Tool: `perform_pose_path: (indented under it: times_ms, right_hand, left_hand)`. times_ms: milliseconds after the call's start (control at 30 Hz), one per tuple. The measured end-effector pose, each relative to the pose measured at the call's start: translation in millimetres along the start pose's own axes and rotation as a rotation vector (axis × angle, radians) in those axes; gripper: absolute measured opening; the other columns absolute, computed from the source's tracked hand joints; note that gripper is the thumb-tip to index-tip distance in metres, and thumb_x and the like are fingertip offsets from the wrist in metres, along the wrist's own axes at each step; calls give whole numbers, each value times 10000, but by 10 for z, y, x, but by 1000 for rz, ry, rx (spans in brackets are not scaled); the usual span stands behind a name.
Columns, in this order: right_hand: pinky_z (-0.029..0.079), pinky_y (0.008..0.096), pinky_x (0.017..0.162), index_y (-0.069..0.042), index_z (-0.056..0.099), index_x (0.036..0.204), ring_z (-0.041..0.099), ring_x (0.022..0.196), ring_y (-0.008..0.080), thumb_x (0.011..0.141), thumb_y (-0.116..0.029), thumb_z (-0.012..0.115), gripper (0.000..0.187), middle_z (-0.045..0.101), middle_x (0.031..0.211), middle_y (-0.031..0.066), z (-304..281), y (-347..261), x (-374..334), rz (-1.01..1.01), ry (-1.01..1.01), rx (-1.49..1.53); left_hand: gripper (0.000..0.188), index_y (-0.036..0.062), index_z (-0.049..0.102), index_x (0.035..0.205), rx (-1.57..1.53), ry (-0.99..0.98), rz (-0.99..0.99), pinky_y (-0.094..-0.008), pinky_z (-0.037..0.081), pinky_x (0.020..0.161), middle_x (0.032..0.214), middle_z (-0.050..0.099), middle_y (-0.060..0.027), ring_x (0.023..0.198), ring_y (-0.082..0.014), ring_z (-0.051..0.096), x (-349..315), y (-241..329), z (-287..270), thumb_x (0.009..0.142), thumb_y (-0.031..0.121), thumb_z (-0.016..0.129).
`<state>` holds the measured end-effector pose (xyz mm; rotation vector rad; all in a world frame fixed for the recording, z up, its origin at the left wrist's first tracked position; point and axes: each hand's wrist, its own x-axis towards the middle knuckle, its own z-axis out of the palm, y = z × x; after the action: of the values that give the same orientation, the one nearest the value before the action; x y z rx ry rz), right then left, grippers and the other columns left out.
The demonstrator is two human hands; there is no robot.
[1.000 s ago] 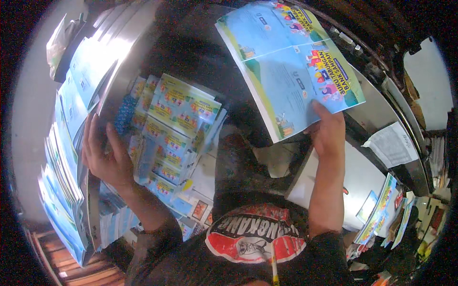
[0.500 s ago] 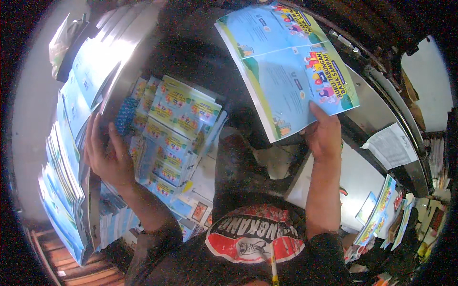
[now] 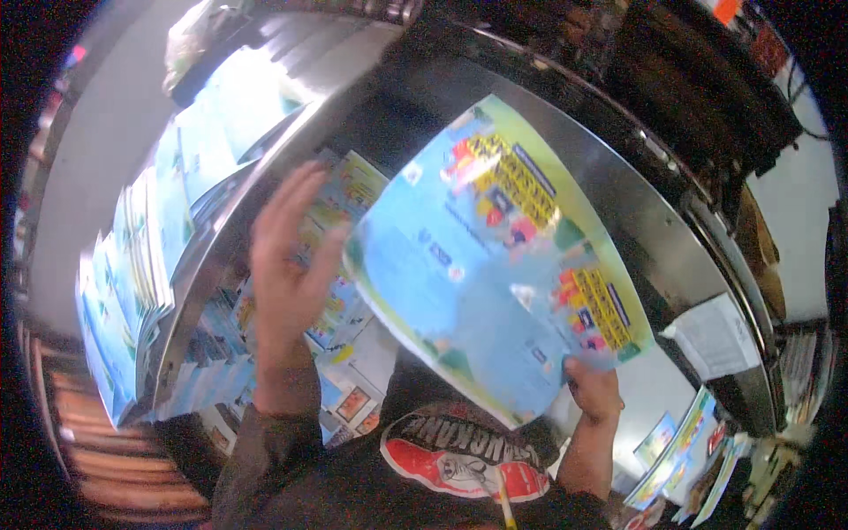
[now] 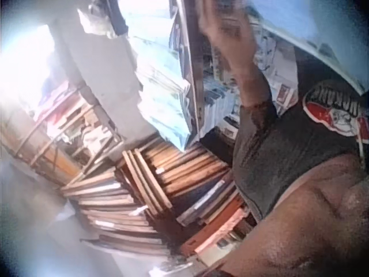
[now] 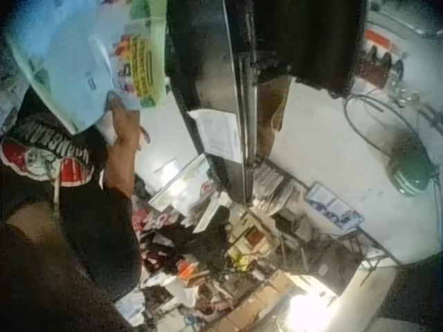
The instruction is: The person folds printed paper sheets, inserts pages into booklet covers to assemble booklets, and gathers, stacks, and aligns the folded booklets by hand on the work surface.
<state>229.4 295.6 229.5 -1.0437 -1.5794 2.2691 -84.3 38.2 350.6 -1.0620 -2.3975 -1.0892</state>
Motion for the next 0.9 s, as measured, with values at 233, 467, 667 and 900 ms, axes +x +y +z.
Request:
perform_pose_path:
  times_ms: [233, 467, 667, 900]
  right_hand:
    - [455, 374, 967, 5, 515, 1326, 559, 1136, 227, 753, -43, 786, 636, 591, 1262, 95, -174, -163, -266, -29, -46, -5]
    - [466, 382, 928, -8, 533, 1302, 576, 1122, 231, 771, 101, 662, 557, 599, 1252, 95, -286, -256, -264, -154, -53, -25]
    - [505, 363, 802, 17, 642, 1137, 627, 933, 225, 831, 18, 676, 308, 671, 1026, 112, -528, -414, -287, -154, 117, -482]
    - [475, 456, 980, -23, 601, 1174, 621, 1106, 331, 954, -82, 519, 242, 660, 1125, 205, -780, -642, -33, -989, 92, -906]
  left_hand:
    - [572, -36, 519, 1352, -696, -376, -339, -322, 487, 938, 1198, 656, -142, 1113, -161, 601, 169, 424, -88, 865, 171, 737]
    - [431, -46, 583, 1250, -938, -505, -414, -276, 524, 843, 1056, 702, -85, 931, -122, 661, 160, 686, -155, 865, 88, 723]
    - [267, 3, 649, 1118, -767, -463, -188, -263, 516, 760, 967, 719, -46, 898, -87, 658, 49, 681, -230, 871, 78, 720]
    - [79, 103, 659, 826, -420, -104, 567, -341, 502, 770, 929, 727, -63, 901, -228, 707, -27, 501, -256, 810, 52, 718]
